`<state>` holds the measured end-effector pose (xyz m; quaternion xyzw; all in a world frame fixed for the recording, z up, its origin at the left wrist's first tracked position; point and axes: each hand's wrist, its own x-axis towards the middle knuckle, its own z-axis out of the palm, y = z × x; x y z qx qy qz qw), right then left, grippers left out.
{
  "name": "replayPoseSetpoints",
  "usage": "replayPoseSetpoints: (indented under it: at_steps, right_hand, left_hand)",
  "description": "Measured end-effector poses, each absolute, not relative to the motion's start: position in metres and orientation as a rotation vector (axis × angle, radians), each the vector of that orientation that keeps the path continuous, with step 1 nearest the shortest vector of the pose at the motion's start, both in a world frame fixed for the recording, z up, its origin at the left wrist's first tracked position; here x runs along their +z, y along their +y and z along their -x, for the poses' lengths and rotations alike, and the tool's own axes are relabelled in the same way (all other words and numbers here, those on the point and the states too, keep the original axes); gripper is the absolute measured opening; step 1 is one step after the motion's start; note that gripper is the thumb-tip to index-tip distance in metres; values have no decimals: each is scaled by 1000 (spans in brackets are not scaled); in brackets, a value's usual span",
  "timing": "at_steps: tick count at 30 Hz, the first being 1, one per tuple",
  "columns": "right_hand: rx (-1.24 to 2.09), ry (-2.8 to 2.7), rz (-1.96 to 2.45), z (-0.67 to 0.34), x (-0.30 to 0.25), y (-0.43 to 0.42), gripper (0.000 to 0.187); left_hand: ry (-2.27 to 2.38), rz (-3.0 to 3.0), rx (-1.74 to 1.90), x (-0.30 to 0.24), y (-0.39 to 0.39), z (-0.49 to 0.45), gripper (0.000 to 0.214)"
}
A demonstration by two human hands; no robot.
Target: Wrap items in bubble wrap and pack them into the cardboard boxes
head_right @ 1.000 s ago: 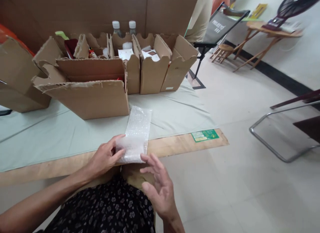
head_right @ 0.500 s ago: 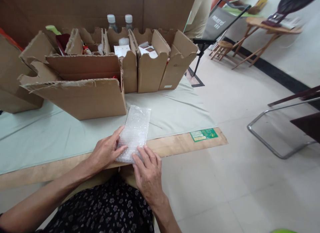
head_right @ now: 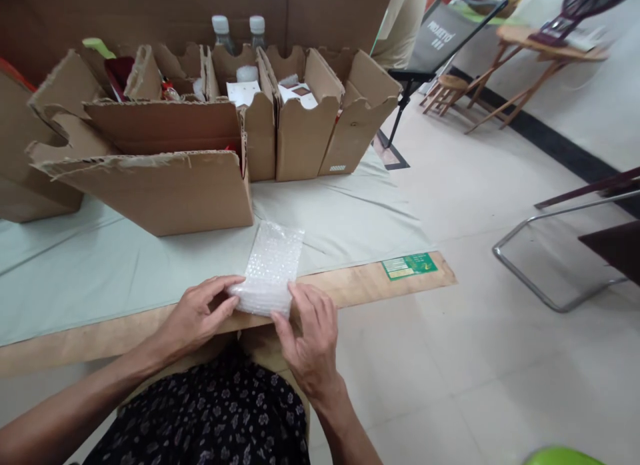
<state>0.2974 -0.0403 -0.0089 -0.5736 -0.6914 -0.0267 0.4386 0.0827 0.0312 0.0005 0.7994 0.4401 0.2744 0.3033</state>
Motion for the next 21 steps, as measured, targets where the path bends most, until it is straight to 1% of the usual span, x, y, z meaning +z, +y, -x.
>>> replayPoseSetpoints:
  at_steps: [3,7,9,11,14,18,21]
  right_hand:
    - [-161,-1814,1425,-296,-9,-40,37]
    - [-58,-2038,1434,-293,-12,-29,25]
    - [-23,-2026,1426,-293,-11,-22,21]
    - [54,-1984,1395,-295,-10,-17,19]
    - [138,-1903,1382,-300,-8,-17,20]
    - [-51,-1800,1485,-305,-8,-20,29]
    - [-85,-1926,1497,-305,-12,-19,31]
  left_hand:
    - [1224,-2130,719,-4,42,-90,31]
    - [1214,-2321,803,-8,41,-89,33]
    - [1134,-2407,846,-4,35,-83,38]
    - [1010,-2457,856,1,32,-77,38]
    - [941,-2430,864,3,38,-76,30]
    - [1055,-2399,819,-6,67,-93,24]
    - [1151,-2370,747,-9,82,-103,24]
